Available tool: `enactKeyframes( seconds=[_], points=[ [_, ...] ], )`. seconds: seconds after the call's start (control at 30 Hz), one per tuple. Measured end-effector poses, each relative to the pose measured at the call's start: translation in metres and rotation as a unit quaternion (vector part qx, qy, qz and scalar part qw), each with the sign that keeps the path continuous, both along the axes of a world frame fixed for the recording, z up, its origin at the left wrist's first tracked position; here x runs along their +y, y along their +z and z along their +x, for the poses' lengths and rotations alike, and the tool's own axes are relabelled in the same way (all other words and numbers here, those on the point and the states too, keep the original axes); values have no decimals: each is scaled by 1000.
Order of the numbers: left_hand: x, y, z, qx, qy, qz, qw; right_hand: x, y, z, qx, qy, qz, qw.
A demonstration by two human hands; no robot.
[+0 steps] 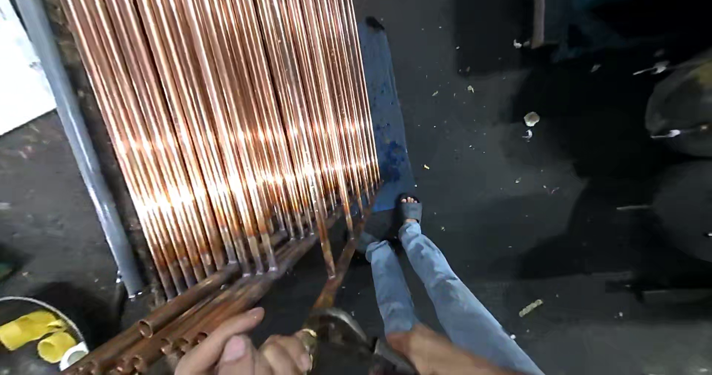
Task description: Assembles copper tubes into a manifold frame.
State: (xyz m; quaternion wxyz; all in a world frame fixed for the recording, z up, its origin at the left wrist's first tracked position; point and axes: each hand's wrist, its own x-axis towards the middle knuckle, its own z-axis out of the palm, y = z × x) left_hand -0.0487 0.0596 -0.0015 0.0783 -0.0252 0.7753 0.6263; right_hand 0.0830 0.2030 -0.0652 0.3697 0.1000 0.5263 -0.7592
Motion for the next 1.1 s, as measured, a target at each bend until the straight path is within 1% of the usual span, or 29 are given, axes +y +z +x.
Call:
enactKeyframes(
  seconds=[0.07,0.1,0.17,0.2,0.3,0.37,0.43,0.47,0.5,0.53,0.57,0.6,0.63,0.67,0.7,0.73,0.8,0.83,0.87,0.9,0.93,1.0,1.07,1.1],
  points=[
    [-4,-1,-7,8,-3,-9,1000,28,-6,-15,21,-27,7,999],
    [-5,0,-10,7,-1,-15,1000,33,-7,-26,21,-51,5,998],
    [-5,-1,-10,9,8,-8,1000,29,-5,-49,30,-97,-12,995],
    [-4,-1,-8,10,10,-4,1000,21,-5,-61,52,-114,-21,992],
    [0,1,-5,7,1,2,1000,-4,-8,-91,152,-102,-75,980],
    [-1,-1,-6,15,-12,20,1000,-8,-10,-103,210,-62,-80,973],
    [-2,1,-6,3,5,42,999,-8,-10,-104,238,-31,-39,970],
    [0,2,-6,-3,27,49,998,-9,-10,-101,247,-26,-6,969],
    [4,1,-5,1,54,48,997,-9,-11,-96,260,-36,35,964],
    [9,0,-4,12,83,47,995,-12,-12,-88,278,-66,84,955],
    [13,-2,-5,29,103,43,993,-18,-13,-80,305,-117,137,935],
    [11,-5,-6,50,92,43,994,-28,-16,-72,335,-183,188,905],
    [0,-8,-9,57,41,46,997,-40,-19,-64,361,-253,233,867],
    [-15,-10,-11,50,-28,18,998,-53,-21,-59,367,-308,259,839],
    [-23,-12,-15,51,-73,-13,996,-62,-20,-55,360,-332,262,832],
    [-23,-13,-16,60,-77,-34,995,-65,-16,-56,344,-323,249,846],
    [-14,-10,-13,57,-44,-37,997,-57,-5,-62,296,-236,188,906],
    [-11,-8,-11,55,-28,-27,998,-54,-1,-64,278,-202,155,926],
    [-11,-8,-11,52,-24,-21,998,-51,0,-64,271,-185,128,936],
    [-12,-10,-13,49,-25,-17,998,-46,0,-64,271,-175,124,938],
    [-11,-12,-14,52,-34,-8,998,-42,-1,-62,279,-171,145,934],
    [-15,-15,-16,76,-85,7,993,-40,-3,-56,293,-189,222,911],
    [-15,-16,-18,111,-121,-3,986,-57,-8,-49,309,-282,308,854],
    [-15,-15,-18,114,-129,-19,985,-68,-11,-47,315,-337,329,824]
  ],
)
